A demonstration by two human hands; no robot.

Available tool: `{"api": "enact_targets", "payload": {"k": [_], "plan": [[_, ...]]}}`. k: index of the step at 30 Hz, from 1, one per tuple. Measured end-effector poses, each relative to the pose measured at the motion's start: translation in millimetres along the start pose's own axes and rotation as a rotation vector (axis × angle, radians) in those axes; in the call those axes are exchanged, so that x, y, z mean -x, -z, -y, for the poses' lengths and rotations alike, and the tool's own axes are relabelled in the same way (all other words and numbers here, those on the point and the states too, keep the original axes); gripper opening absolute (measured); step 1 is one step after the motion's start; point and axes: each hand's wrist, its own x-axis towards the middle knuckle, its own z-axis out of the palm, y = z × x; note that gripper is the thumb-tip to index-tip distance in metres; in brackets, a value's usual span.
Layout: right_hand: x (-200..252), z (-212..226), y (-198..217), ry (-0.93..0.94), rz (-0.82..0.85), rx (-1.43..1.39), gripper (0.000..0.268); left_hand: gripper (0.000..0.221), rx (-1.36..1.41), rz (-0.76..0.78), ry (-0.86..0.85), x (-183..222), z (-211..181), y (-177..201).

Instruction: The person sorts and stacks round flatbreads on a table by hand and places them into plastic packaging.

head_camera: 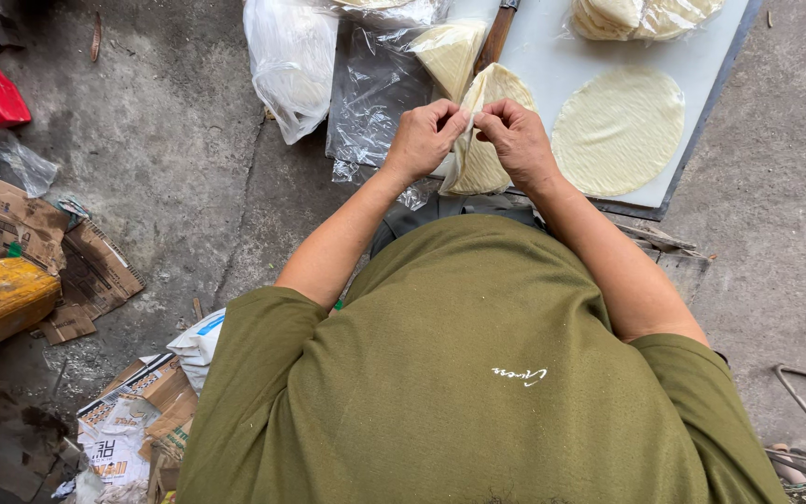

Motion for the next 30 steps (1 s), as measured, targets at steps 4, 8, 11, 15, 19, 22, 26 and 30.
{"api": "enact_targets", "payload": {"k": [4, 8, 11, 15, 19, 22, 26, 30], "plan": [[4, 10, -3, 0.040, 0.029, 0.090, 0.022, 0.028, 0.029, 0.011, -0.100, 1, -2, 5], [10, 18, -7, 0.106, 0.052, 0.143, 0.023, 0.026, -0.027, 0.018, 0.047, -3, -4, 8], [12, 21, -7, 0.174, 0.098, 0.113, 0.024, 0.026, 0.042, 0.040, 0.048, -6, -2, 7], [8, 22, -8, 0.121, 0.029, 0.201, 0.018, 0.025, -0.001, -0.003, -0.057, -9, 1, 4], [4, 24, -8, 0.000, 0.003, 0.114, 0.013, 0.024, 0.000, -0.035, -0.082, -10, 2, -2], [2, 25, -9, 0.005, -0.009, 0.160, 0.012, 0.030, -0.043, -0.054, -0.079, -11, 0, -3], [2, 22, -8, 0.087, -0.018, 0.296, 0.009, 0.027, -0.038, -0.046, 0.001, -15, -1, -3], [1, 19, -6, -0.063, -0.038, 0.212, 0.011, 0.022, -0.065, -0.106, -0.031, -16, 0, -4]]}}
